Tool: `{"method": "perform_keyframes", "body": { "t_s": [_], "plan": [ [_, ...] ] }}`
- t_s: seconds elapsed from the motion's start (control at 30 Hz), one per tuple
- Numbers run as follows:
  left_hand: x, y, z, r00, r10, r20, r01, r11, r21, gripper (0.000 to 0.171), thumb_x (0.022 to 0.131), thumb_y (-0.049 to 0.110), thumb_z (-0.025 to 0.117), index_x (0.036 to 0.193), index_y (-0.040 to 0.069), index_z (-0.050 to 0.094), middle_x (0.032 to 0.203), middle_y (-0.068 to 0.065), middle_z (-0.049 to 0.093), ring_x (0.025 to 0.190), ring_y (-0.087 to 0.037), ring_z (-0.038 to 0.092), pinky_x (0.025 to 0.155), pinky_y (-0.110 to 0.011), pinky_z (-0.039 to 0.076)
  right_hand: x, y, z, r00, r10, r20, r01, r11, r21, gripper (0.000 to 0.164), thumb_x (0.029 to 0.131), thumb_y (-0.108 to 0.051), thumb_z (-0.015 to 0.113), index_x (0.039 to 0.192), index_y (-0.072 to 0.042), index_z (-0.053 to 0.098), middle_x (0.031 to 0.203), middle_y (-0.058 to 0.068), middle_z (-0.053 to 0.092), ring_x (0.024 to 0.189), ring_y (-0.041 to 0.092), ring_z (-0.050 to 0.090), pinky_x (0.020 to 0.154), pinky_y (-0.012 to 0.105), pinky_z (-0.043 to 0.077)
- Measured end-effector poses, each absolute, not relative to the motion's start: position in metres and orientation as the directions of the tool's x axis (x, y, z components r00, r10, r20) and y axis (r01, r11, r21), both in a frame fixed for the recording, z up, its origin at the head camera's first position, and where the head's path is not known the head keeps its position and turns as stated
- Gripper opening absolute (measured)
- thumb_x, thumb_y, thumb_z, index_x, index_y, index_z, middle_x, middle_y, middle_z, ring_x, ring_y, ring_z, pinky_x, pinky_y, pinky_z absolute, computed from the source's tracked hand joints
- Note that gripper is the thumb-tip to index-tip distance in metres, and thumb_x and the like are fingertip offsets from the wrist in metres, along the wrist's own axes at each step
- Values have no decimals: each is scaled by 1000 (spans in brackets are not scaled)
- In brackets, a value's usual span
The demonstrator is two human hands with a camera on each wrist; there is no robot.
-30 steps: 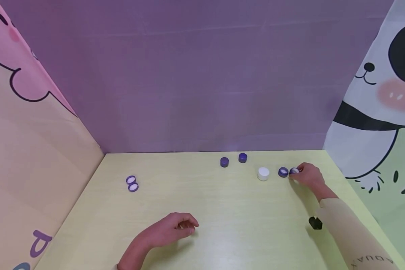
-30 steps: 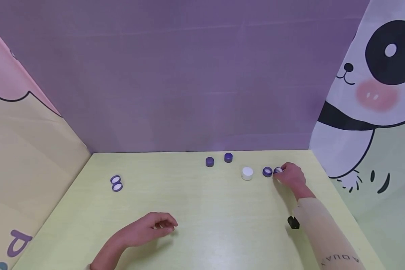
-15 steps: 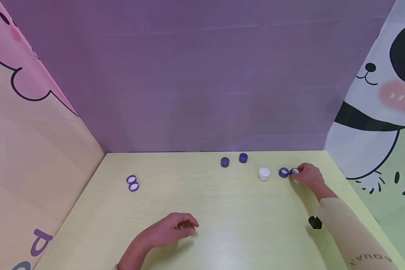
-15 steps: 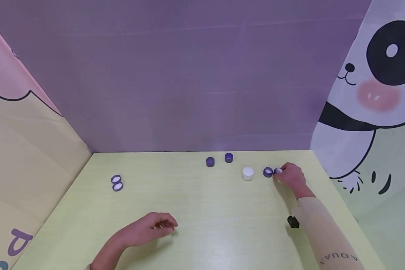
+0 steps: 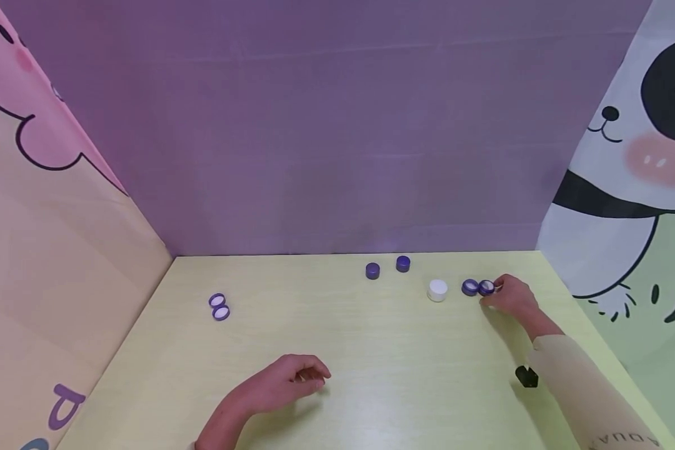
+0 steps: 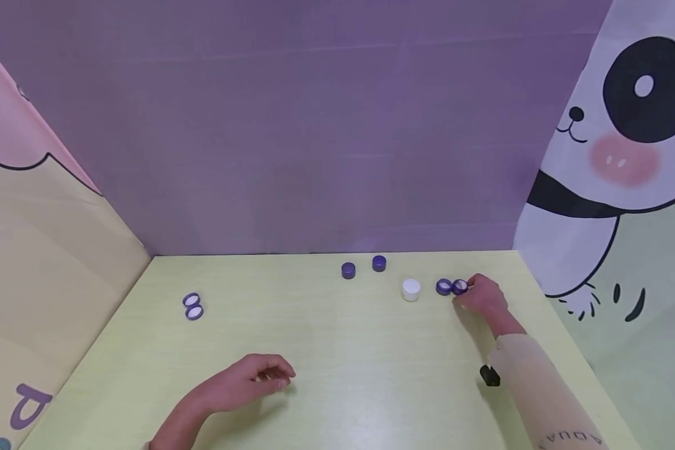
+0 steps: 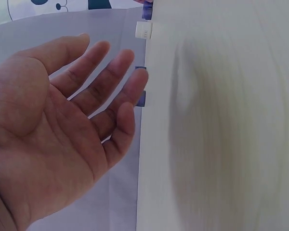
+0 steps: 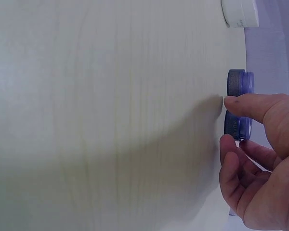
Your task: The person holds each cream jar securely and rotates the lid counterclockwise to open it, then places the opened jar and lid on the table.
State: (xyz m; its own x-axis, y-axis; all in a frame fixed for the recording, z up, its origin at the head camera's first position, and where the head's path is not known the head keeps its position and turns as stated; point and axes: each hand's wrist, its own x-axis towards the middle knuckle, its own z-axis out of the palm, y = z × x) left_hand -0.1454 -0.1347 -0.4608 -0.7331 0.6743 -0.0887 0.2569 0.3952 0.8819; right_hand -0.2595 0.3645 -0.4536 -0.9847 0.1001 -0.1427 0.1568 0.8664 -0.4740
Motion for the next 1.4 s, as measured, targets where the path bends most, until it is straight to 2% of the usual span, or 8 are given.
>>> {"method": "perform_keyframes", "body": {
  "t_s": [0.17, 0.3, 0.5, 0.7, 0.8, 0.97, 1.2, 1.4],
  "plan": [
    [-147, -134, -461, -766, 642, -40, 286, 397, 872, 18, 99, 23, 57, 110, 13, 68, 103, 0, 67, 92, -12, 60, 81, -29, 48, -256, 363, -454, -990, 127, -61, 140, 870, -473, 61, 82, -30, 71, 118, 14, 48, 111, 29, 56, 93, 39, 55, 75, 47, 47],
    [-148, -137, -462, -798, 602, -1, 294, 390, 873, 16, 99, 21, 58, 108, 12, 68, 100, -1, 68, 90, -13, 60, 79, -29, 48, -251, 357, -454, -984, 171, 55, 120, 855, -504, 48, 89, -29, 64, 115, 9, 54, 111, 27, 58, 94, 40, 58, 69, 45, 47],
    [-154, -143, -464, -830, 558, 28, 278, 369, 887, 14, 98, 18, 60, 106, 8, 66, 99, -6, 67, 87, -16, 60, 76, -29, 49, -245, 337, -449, -960, 190, 206, 47, 834, -549, 24, 92, -25, 60, 98, -2, 65, 95, 16, 68, 81, 32, 62, 59, 36, 44],
    [-160, -148, -470, -867, 494, 61, 253, 332, 909, 11, 97, 9, 60, 106, 4, 65, 99, -12, 64, 80, -25, 59, 68, -26, 50, -239, 307, -444, -958, 149, 243, -28, 800, -599, 16, 90, -18, 61, 93, -4, 67, 85, 10, 69, 73, 25, 62, 59, 34, 44],
    [-163, -147, -473, -878, 470, 86, 257, 313, 914, 12, 96, 5, 59, 107, 5, 64, 101, -12, 64, 82, -28, 59, 69, -27, 50, -235, 295, -444, -967, 118, 228, -51, 782, -621, 18, 90, -18, 64, 97, -1, 66, 90, 13, 69, 81, 29, 64, 67, 38, 47],
    [-167, -147, -479, -902, 420, 101, 260, 341, 903, 14, 96, 5, 59, 110, 6, 64, 105, -9, 64, 91, -23, 59, 77, -32, 48, -233, 279, -449, -979, 67, 192, -68, 784, -617, 34, 87, -20, 70, 108, 6, 61, 103, 23, 66, 97, 38, 62, 78, 48, 48],
    [-170, -151, -483, -913, 375, 159, 338, 478, 811, 20, 93, 3, 62, 109, 15, 65, 108, 4, 62, 104, -25, 56, 88, -49, 45, -242, 266, -461, -989, 91, 116, 8, 819, -574, 52, 81, -31, 77, 114, 4, 57, 107, 20, 64, 90, 33, 61, 66, 41, 48],
    [-173, -149, -477, -902, 401, 160, 360, 491, 794, 19, 94, 4, 62, 110, 12, 65, 109, 8, 59, 108, -28, 55, 91, -54, 43, -247, 258, -461, -991, 122, 53, 76, 844, -531, 57, 79, -35, 78, 114, 3, 55, 102, 15, 62, 80, 27, 58, 58, 36, 45]
  ]
}}
